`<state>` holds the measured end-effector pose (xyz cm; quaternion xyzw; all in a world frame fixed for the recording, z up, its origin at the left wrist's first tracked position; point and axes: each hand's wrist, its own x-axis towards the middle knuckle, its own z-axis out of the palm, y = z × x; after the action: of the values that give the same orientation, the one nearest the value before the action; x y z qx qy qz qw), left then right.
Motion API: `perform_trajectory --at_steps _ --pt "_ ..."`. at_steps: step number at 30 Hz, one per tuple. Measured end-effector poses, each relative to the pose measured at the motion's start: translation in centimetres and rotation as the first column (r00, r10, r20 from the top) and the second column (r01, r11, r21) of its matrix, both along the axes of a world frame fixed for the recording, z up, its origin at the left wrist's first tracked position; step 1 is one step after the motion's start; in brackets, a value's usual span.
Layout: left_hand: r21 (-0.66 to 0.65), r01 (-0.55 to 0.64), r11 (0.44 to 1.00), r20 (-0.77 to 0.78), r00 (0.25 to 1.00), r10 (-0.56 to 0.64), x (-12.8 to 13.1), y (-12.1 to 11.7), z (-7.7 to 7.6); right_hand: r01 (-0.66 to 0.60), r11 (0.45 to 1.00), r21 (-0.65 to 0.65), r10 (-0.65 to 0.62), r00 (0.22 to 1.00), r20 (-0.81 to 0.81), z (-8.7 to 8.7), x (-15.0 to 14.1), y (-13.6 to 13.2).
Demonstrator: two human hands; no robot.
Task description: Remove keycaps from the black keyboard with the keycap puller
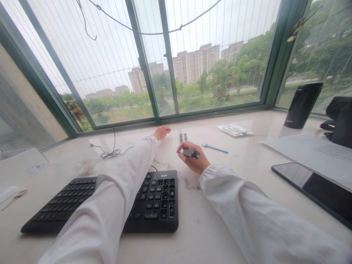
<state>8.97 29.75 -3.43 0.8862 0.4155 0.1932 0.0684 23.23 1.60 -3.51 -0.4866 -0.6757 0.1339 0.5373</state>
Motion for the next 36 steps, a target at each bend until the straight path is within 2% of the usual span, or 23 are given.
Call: perform_trajectory --at_steps 4,10,15,21,30,36 --pt "-0.096 0.112 0.989 0.071 0.992 -0.105 -0.2 -0.3 0.1 -0.003 1.0 -0.011 0.003 1.0 0.006 0.0 0.0 0.0" --pt "-0.185 0.285 0.941 0.155 0.953 -0.259 -0.4 -1.2 0.2 -0.015 1.0 -0.013 0.015 1.0 -0.01 0.0 0.0 0.0" --pt "-0.193 0.343 0.919 0.176 0.934 -0.311 -0.5 -1.6 0.4 -0.02 1.0 -0.008 0.02 1.0 0.002 0.0 0.0 0.0" --pt "-0.166 0.304 0.938 0.156 0.947 -0.279 -0.5 -1.5 0.6 -0.028 1.0 0.001 0.028 1.0 0.006 -0.1 -0.1 0.1" --pt "-0.104 0.12 0.987 0.077 0.991 -0.112 0.1 -1.6 -0.1 -0.057 0.998 0.012 0.057 0.998 0.012 -0.1 -0.2 -0.1" --pt "-0.142 0.119 0.983 0.027 0.993 -0.117 0.2 -1.8 -0.6 -0.063 0.998 -0.008 0.063 0.998 0.002 0.1 -0.3 -0.2"
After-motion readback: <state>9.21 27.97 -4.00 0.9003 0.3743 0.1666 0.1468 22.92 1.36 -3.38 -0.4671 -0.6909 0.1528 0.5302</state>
